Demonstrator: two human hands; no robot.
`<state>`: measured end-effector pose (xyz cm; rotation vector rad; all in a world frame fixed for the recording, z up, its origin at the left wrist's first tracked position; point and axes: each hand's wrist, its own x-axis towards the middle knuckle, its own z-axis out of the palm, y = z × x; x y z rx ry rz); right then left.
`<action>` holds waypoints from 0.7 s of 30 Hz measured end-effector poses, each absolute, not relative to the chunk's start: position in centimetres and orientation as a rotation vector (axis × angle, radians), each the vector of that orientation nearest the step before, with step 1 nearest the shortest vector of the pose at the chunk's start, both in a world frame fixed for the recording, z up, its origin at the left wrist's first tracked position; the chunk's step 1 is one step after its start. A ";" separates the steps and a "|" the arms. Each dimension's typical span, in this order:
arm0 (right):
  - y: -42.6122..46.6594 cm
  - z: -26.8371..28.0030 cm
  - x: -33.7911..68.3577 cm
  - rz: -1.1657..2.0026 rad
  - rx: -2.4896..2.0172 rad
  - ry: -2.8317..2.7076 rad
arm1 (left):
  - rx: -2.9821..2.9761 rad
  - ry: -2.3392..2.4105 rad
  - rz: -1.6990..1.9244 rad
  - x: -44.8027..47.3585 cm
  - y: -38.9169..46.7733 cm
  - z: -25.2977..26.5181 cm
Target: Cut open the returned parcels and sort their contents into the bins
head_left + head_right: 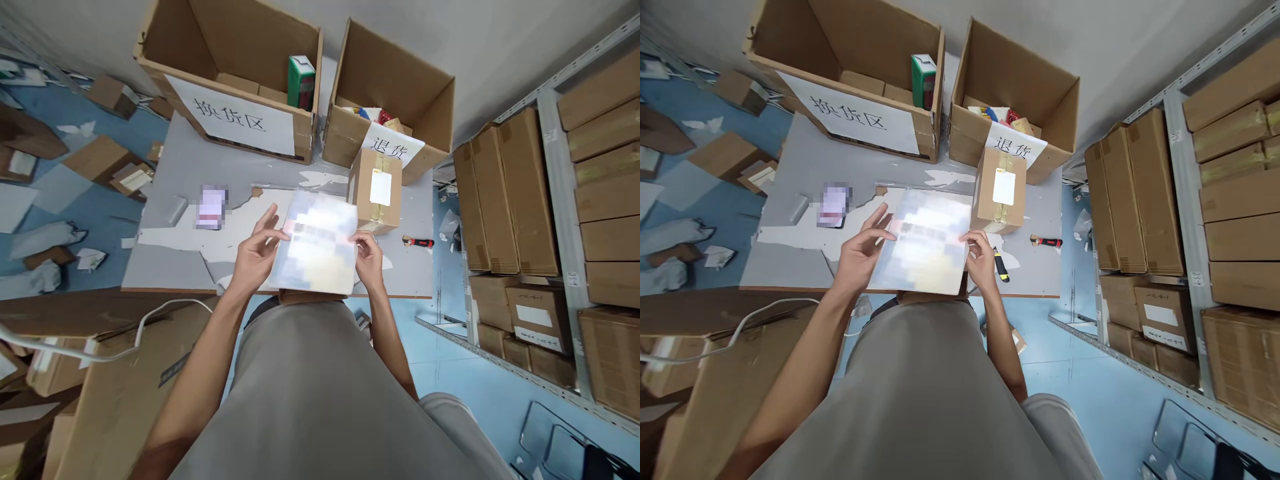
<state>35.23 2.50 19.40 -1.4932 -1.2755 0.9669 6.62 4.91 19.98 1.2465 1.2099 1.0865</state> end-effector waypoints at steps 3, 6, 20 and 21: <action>2.7 19.8 35.2 0.998 -1.461 -1.254 | 1.093 1.205 1.063 7.1 4.6 19.4; 2.5 19.9 35.4 1.109 -1.454 -1.184 | 0.885 1.233 1.012 7.5 4.4 18.7; 2.1 18.7 32.7 1.010 -1.405 -1.067 | 1.357 1.417 1.000 10.9 3.9 15.9; 2.2 18.7 32.7 1.018 -1.420 -1.047 | 1.399 1.408 0.982 11.0 3.8 16.1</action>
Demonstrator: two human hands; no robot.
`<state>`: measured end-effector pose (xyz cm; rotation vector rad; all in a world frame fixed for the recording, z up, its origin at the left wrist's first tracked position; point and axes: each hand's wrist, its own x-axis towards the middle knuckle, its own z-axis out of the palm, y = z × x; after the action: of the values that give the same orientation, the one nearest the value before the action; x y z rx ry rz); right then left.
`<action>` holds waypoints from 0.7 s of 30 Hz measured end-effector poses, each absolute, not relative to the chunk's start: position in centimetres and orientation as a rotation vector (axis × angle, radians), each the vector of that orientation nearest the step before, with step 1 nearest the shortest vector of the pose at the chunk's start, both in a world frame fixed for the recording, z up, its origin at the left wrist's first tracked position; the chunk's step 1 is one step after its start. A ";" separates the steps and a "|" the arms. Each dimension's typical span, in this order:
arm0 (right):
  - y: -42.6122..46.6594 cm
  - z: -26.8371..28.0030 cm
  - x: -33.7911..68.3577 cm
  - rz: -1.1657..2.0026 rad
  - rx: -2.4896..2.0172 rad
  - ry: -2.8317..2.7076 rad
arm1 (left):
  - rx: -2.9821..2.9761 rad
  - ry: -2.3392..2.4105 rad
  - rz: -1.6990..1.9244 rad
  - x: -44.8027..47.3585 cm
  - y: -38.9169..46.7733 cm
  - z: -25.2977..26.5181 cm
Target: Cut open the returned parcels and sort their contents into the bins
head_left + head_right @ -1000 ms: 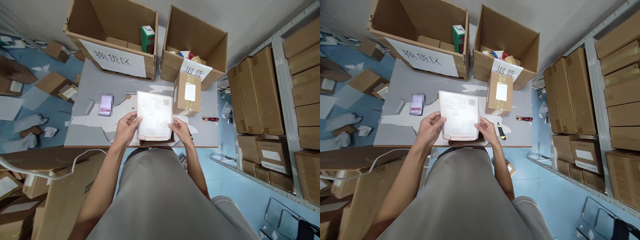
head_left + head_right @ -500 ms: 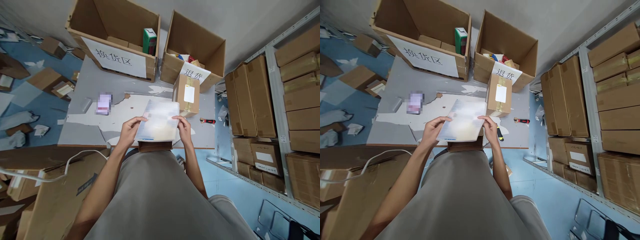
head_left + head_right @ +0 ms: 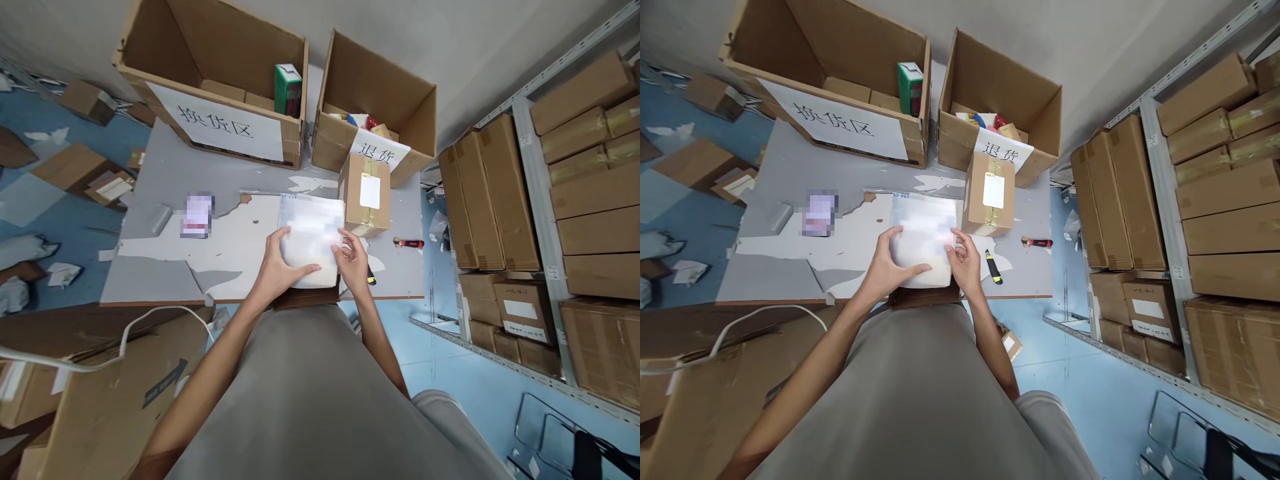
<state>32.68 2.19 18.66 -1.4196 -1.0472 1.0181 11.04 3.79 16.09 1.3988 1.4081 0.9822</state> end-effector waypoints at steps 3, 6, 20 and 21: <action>2.5 18.5 32.6 1.034 -1.462 -0.995 | 1.487 1.402 0.922 11.6 3.5 16.8; 2.8 18.6 32.1 1.007 -1.480 -0.971 | 1.510 1.429 0.877 12.3 3.4 17.2; 2.5 17.1 33.0 1.015 -1.454 -0.941 | 0.448 1.164 1.188 9.8 6.2 17.2; 2.6 16.8 33.1 1.022 -1.455 -0.932 | 0.427 1.145 1.179 9.7 6.2 17.5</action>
<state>33.08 2.60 16.80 -1.4549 -0.9318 1.0222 9.75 6.24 17.49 0.4272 1.1454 1.1789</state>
